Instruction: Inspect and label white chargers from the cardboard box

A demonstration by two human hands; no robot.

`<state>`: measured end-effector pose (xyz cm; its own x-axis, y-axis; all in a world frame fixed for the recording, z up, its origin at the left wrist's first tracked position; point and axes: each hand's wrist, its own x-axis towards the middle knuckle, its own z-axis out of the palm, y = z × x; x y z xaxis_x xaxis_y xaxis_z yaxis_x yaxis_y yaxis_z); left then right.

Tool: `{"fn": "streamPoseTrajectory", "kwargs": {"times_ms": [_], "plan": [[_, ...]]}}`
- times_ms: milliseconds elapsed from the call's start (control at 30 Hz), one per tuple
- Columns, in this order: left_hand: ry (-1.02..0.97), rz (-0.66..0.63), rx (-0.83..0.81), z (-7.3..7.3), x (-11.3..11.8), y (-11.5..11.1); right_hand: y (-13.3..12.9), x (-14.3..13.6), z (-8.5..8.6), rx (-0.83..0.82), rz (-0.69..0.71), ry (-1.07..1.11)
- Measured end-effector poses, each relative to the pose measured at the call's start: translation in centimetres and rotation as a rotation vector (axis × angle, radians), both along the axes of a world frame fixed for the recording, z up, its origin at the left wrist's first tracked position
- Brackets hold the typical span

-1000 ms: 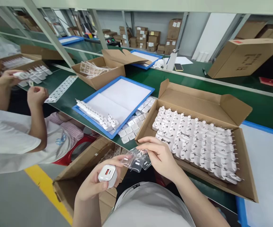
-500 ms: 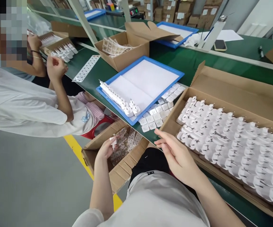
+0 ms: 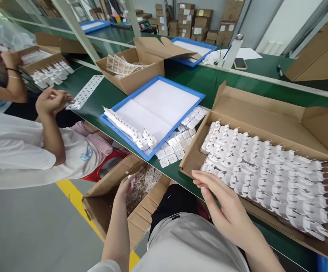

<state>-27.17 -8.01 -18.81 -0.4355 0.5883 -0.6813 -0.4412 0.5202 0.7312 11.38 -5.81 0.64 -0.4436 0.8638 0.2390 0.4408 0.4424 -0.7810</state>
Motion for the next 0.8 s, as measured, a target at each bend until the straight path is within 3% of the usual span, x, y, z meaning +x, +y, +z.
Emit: {"fn": "streamPoseTrajectory", "kwargs": {"times_ms": [133,200,233,333,433,500,600,700,800], "plan": [[-0.064,-0.213,0.268,4.0,3.6,-0.5,2.3,-3.2,1.6,0.279,0.056,-0.27],[-0.054,-0.253,0.396,6.4,5.7,-0.7,3.8,-6.5,2.1,0.246,0.21,-0.63],[-0.033,-0.254,0.451,7.7,6.6,-0.8,4.5,-8.4,2.1,0.22,0.249,-0.695],[0.088,-0.218,0.573,11.4,8.1,-0.9,6.1,-13.6,1.1,0.157,0.208,-0.782],[0.223,-0.186,0.637,14.4,7.8,-1.3,7.2,-16.4,-0.1,0.072,0.094,-0.814],[0.284,-0.181,0.659,15.8,7.2,-1.6,7.6,-17.0,-0.5,0.018,0.041,-0.807],[0.325,-0.18,0.684,16.8,7.1,-1.9,7.5,-16.9,-0.3,-0.023,0.026,-0.765],[0.325,-0.193,0.723,17.0,8.0,-2.1,7.2,-15.8,1.4,-0.017,0.082,-0.683],[0.314,-0.233,0.794,17.6,9.4,-2.3,6.9,-12.3,4.3,0.043,0.199,-0.517]]}}
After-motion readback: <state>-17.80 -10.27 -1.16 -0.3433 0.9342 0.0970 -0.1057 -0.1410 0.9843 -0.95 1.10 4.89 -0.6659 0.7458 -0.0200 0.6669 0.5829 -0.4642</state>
